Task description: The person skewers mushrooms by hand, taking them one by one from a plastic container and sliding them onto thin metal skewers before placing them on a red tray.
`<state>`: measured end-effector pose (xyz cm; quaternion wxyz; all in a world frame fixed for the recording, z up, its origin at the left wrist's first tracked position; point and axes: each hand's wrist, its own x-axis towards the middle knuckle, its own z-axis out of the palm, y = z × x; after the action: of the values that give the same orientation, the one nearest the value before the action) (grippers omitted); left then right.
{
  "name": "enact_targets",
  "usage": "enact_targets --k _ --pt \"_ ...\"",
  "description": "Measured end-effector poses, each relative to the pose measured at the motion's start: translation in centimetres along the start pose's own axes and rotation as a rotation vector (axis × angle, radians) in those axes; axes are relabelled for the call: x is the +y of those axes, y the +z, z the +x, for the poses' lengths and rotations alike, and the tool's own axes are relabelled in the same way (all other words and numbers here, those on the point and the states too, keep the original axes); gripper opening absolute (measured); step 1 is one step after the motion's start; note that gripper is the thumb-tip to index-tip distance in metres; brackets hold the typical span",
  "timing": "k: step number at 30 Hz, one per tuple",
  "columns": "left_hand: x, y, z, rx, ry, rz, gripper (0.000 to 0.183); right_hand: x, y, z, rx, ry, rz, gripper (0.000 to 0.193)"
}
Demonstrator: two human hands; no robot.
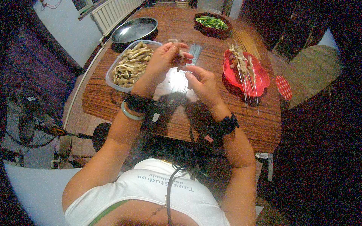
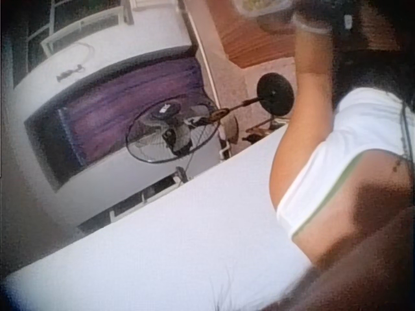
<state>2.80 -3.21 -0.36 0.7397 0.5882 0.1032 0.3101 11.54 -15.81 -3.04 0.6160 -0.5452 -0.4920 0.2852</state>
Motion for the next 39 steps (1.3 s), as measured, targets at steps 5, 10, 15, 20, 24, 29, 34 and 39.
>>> enact_targets --k 5,10,15,20,24,29,34,39 --pt "3.1 -2.1 -0.6 0.195 0.146 0.309 0.034 0.3 -0.2 -0.1 0.067 -0.006 -0.020 0.018" --pt "7.7 -6.6 -2.4 0.216 0.419 0.566 0.024 0.2 -0.2 0.2 0.047 -0.011 -0.071 0.018" --pt "9.7 -10.4 -4.0 0.270 0.395 0.828 0.018 0.2 -0.6 0.3 0.029 0.004 -0.090 0.018" --pt "8.4 -13.4 -4.9 0.182 0.128 1.326 0.016 0.4 -0.5 0.2 0.002 0.021 -0.077 0.018" --pt "6.5 -15.4 -4.4 0.016 -0.058 1.360 0.015 0.3 -0.3 0.1 -0.013 0.080 -0.074 0.017" --pt "6.3 -14.4 -4.6 0.206 0.049 1.488 0.013 0.4 -0.5 0.1 -0.002 0.079 -0.085 0.018" --pt "5.8 -15.3 -4.5 0.166 0.183 1.467 0.011 0.3 -0.2 0.2 -0.031 0.035 -0.054 0.018" --pt "4.8 -14.3 -4.6 0.084 0.120 1.338 0.010 0.7 -0.7 0.2 -0.026 0.061 -0.058 0.019"
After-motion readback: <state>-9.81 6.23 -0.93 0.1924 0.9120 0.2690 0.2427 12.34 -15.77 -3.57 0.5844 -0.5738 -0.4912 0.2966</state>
